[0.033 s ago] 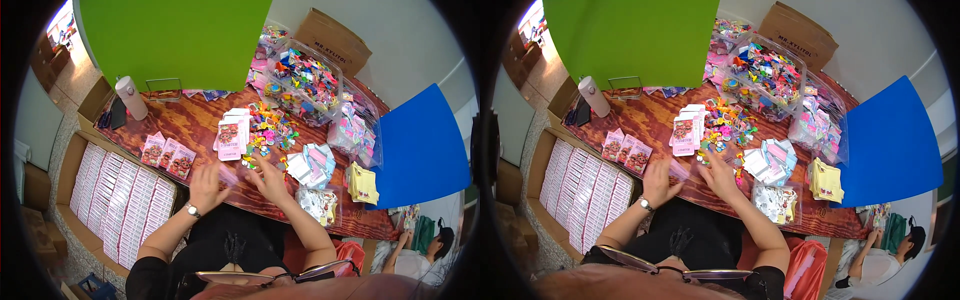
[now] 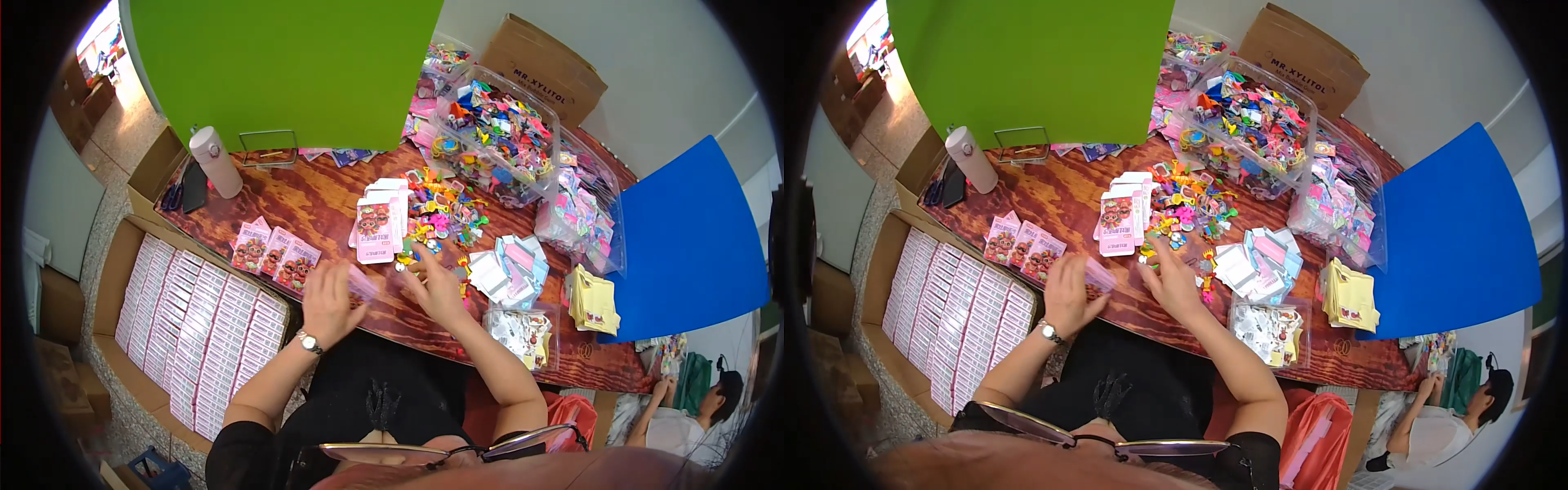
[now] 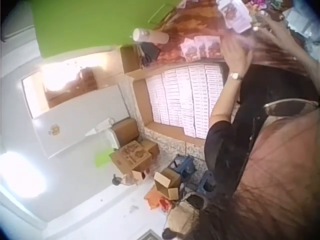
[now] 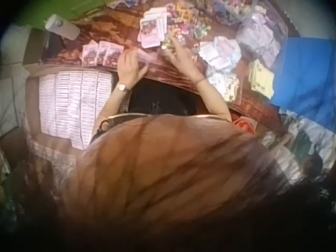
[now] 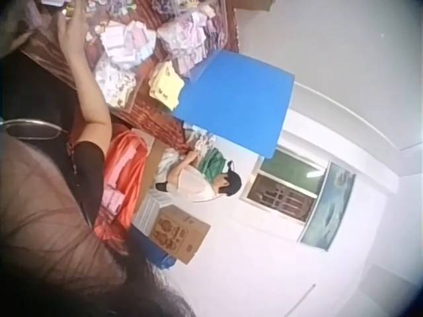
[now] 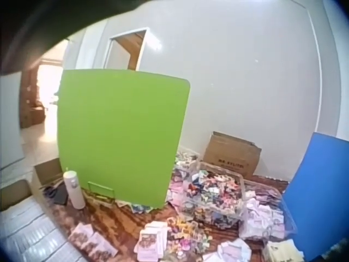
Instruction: Packing small colorful toy components into plastic containers and then into larger boxes.
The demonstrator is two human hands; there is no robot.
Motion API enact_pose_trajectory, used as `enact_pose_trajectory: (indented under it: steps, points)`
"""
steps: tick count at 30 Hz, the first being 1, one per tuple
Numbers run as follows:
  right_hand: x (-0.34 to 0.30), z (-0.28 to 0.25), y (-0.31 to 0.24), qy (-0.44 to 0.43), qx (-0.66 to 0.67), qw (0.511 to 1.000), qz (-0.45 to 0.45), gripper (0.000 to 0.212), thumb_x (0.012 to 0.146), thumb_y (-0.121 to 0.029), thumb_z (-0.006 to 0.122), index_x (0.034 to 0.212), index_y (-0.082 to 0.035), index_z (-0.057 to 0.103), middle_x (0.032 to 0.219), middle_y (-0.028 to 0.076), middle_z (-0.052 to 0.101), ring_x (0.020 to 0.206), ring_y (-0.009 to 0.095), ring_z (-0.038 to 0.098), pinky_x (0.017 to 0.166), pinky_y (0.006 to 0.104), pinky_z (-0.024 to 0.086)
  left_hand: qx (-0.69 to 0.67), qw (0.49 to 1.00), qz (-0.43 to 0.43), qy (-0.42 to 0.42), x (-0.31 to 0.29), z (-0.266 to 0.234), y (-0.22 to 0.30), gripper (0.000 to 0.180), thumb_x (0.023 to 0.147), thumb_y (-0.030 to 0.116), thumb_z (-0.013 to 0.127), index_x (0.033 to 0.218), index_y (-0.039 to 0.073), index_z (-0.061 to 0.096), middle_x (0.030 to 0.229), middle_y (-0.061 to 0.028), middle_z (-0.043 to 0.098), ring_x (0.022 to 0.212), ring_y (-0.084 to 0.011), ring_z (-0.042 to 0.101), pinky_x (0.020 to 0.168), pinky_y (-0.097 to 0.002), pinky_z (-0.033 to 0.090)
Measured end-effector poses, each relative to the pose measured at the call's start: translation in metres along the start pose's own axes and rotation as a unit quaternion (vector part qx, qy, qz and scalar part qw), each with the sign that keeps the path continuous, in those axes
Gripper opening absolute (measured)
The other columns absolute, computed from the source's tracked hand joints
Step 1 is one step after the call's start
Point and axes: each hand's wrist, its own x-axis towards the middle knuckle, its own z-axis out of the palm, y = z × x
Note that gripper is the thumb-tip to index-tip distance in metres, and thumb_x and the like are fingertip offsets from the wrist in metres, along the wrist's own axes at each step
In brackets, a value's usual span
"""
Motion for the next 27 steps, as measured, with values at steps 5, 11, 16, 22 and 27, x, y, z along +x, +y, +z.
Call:
enact_pose_trajectory:
  steps: [5, 11, 16, 22, 27]
  points:
    - [0.039, 0.044, 0.018, 0.056, 0.011, 0.997, 0.06, 0.074, 0.09, -0.032, 0.073, 0.146, -0.002, 0.035, 0.09, 0.014, 0.074, 0.085, 0.035, 0.073, 0.078, 0.0458, 0.054, 0.138, 0.989, -0.058, 0.012, -0.007, 0.008, -0.038, 0.089, 0.071, 0.04, 0.082, 0.137, -0.009, 0.047, 0.138, -0.0248, 0.05, 0.135, -0.0462, 0.039, 0.114, -0.062, 0.026]
    - [0.062, 0.065, 0.048, 0.115, 0.035, 0.983, 0.142, 0.07, 0.084, -0.031, 0.08, 0.135, -0.001, 0.042, 0.083, 0.013, 0.072, 0.078, 0.028, 0.071, 0.074, 0.0429, 0.054, 0.18, 0.979, -0.091, 0.016, 0.001, 0.014, -0.058, 0.092, 0.074, 0.046, 0.079, 0.141, -0.008, 0.045, 0.146, -0.0247, 0.046, 0.14, -0.0458, 0.035, 0.116, -0.0636, 0.022]
    - [0.069, 0.061, 0.051, 0.1, 0.16, 0.964, 0.186, 0.05, 0.088, -0.024, 0.077, 0.123, 0.002, 0.052, 0.079, 0.012, 0.071, 0.069, 0.023, 0.069, 0.068, 0.0393, 0.054, 0.203, 0.97, -0.134, 0.007, 0.006, 0.008, -0.06, 0.092, 0.077, 0.048, 0.078, 0.145, -0.005, 0.043, 0.148, -0.0237, 0.045, 0.141, -0.045, 0.034, 0.116, -0.0652, 0.021]
    - [0.055, 0.044, 0.059, 0.141, 0.008, 0.983, 0.122, 0.027, 0.091, -0.021, 0.073, 0.103, 0.002, 0.067, 0.082, 0.011, 0.072, 0.072, 0.018, 0.071, 0.063, 0.0327, 0.055, 0.043, 0.993, -0.046, 0.104, 0.023, 0.004, -0.032, 0.084, 0.079, 0.035, 0.08, 0.144, -0.005, 0.045, 0.144, -0.024, 0.048, 0.138, -0.045, 0.039, 0.114, -0.0568, 0.031]
    - [0.021, 0.032, 0.037, 0.179, 0.157, 0.97, 0.051, 0.018, 0.093, -0.016, 0.07, 0.1, 0.001, 0.07, 0.085, 0.011, 0.072, 0.071, 0.016, 0.07, 0.062, 0.0317, 0.054, -0.25, 0.953, -0.147, 0.09, 0.044, 0.027, -0.005, 0.097, 0.08, 0.036, 0.083, 0.148, -0.011, 0.032, 0.143, -0.0318, 0.046, 0.131, -0.0411, 0.051, 0.109, -0.0437, 0.041]
